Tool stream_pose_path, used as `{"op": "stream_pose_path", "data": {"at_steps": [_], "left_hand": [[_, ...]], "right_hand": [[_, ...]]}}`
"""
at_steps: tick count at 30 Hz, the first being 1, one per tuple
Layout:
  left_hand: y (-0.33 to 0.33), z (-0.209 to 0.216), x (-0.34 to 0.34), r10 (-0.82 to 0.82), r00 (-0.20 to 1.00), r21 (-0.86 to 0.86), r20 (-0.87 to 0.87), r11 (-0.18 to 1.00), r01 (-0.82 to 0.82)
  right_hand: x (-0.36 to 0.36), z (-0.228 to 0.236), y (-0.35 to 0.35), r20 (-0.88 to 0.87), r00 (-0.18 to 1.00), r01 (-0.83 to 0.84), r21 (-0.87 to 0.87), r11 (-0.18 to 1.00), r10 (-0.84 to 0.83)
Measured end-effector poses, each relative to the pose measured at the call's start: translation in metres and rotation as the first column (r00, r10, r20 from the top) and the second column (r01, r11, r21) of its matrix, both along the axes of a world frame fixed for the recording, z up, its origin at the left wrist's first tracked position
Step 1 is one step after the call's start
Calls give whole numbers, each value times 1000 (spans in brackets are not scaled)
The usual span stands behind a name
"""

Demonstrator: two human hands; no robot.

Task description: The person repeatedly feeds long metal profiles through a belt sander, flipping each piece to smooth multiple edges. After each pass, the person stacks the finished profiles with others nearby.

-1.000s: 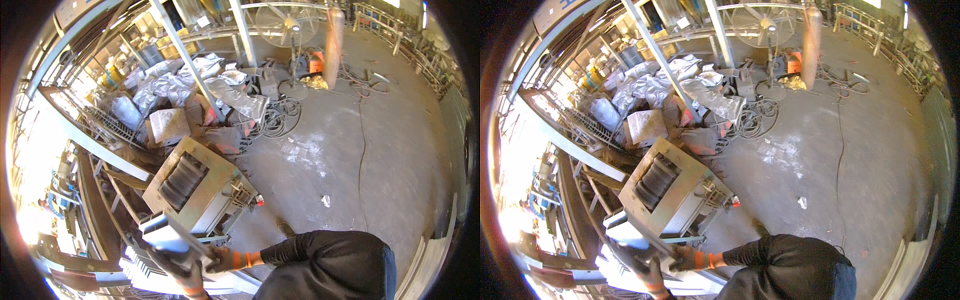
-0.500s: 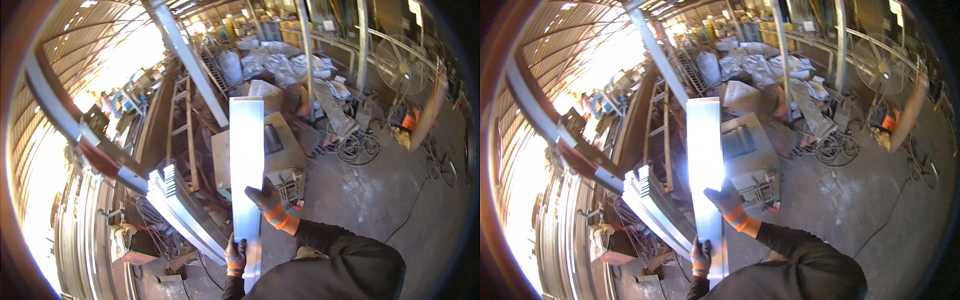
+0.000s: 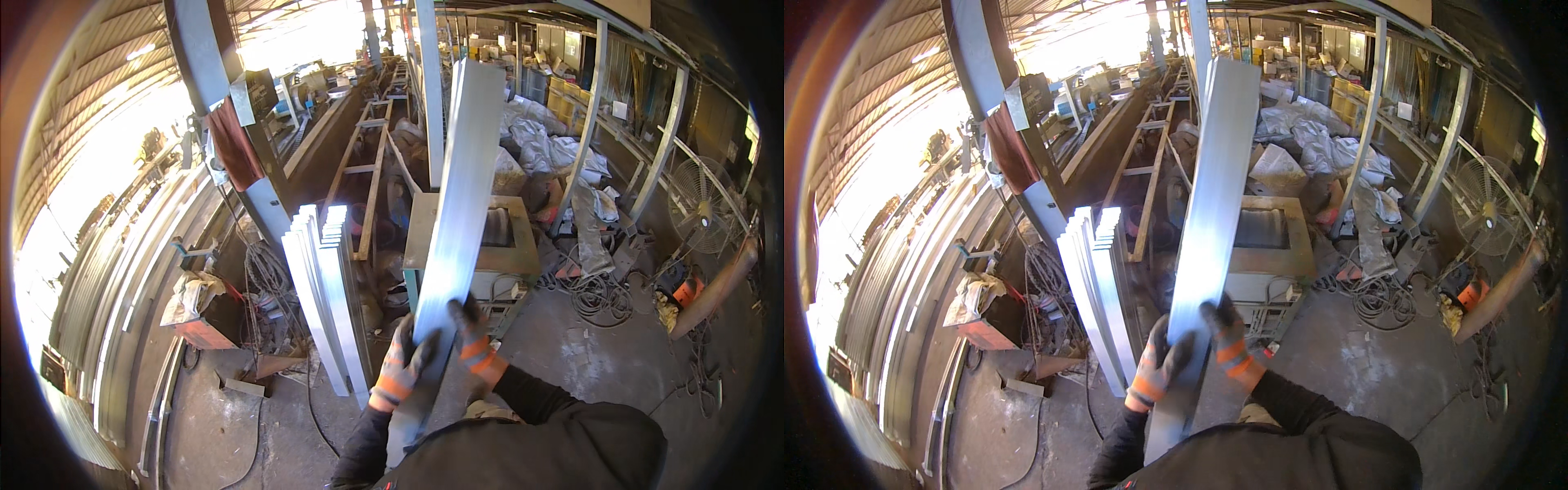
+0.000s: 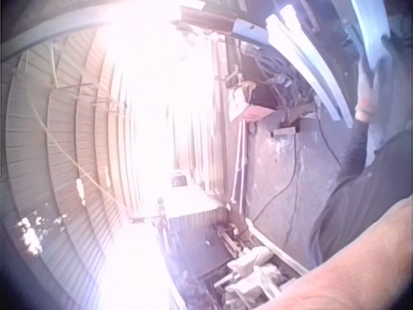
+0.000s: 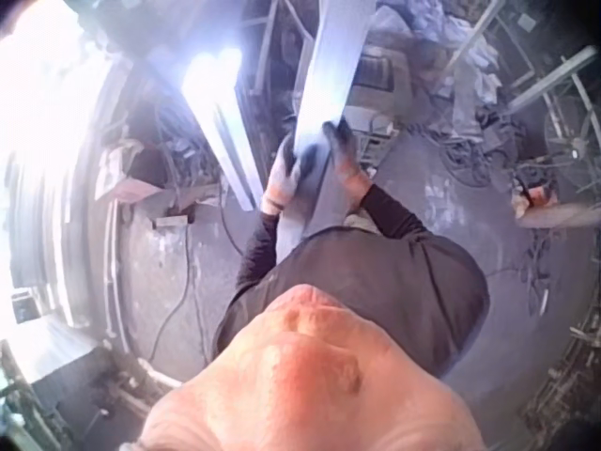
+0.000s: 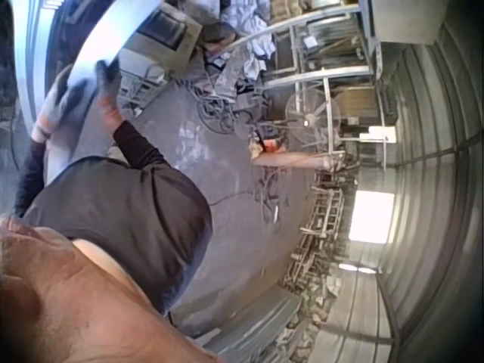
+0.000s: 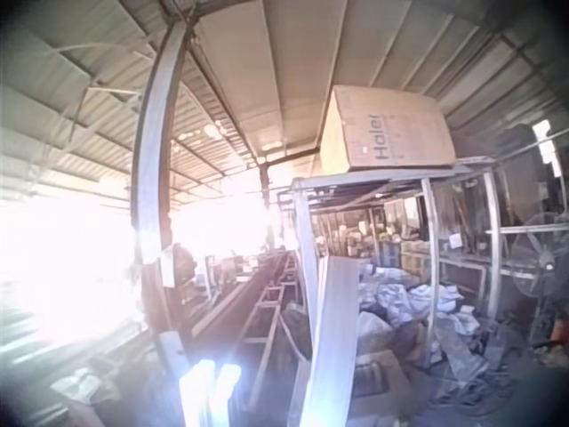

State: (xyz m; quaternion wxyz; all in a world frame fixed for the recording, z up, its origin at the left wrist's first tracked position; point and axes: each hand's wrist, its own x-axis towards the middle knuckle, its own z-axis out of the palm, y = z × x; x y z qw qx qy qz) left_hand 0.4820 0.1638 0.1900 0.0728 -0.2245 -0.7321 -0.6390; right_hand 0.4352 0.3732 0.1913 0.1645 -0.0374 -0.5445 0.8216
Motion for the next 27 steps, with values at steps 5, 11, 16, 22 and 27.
{"op": "stream_pose_path", "data": {"at_steps": [5,11,16,22,27], "left_hand": [[-78,-127,115,113,888,-284,447,959,21],[-56,-148,155,339,749,-511,569,860,-2],[7,-147,90,444,645,-699,622,686,201],[114,-277,-27,216,262,-254,941,959,123],[248,-336,-146,-137,-15,128,990,954,-271]], "right_hand": [[-76,17,100,-175,960,193,-147,970,-218],[-133,-101,204,145,882,468,-174,867,-447],[-212,-171,273,375,775,455,228,861,-509],[-391,-227,320,169,880,22,920,392,-445],[-584,-241,342,-5,947,-61,979,-196,-322]]}}
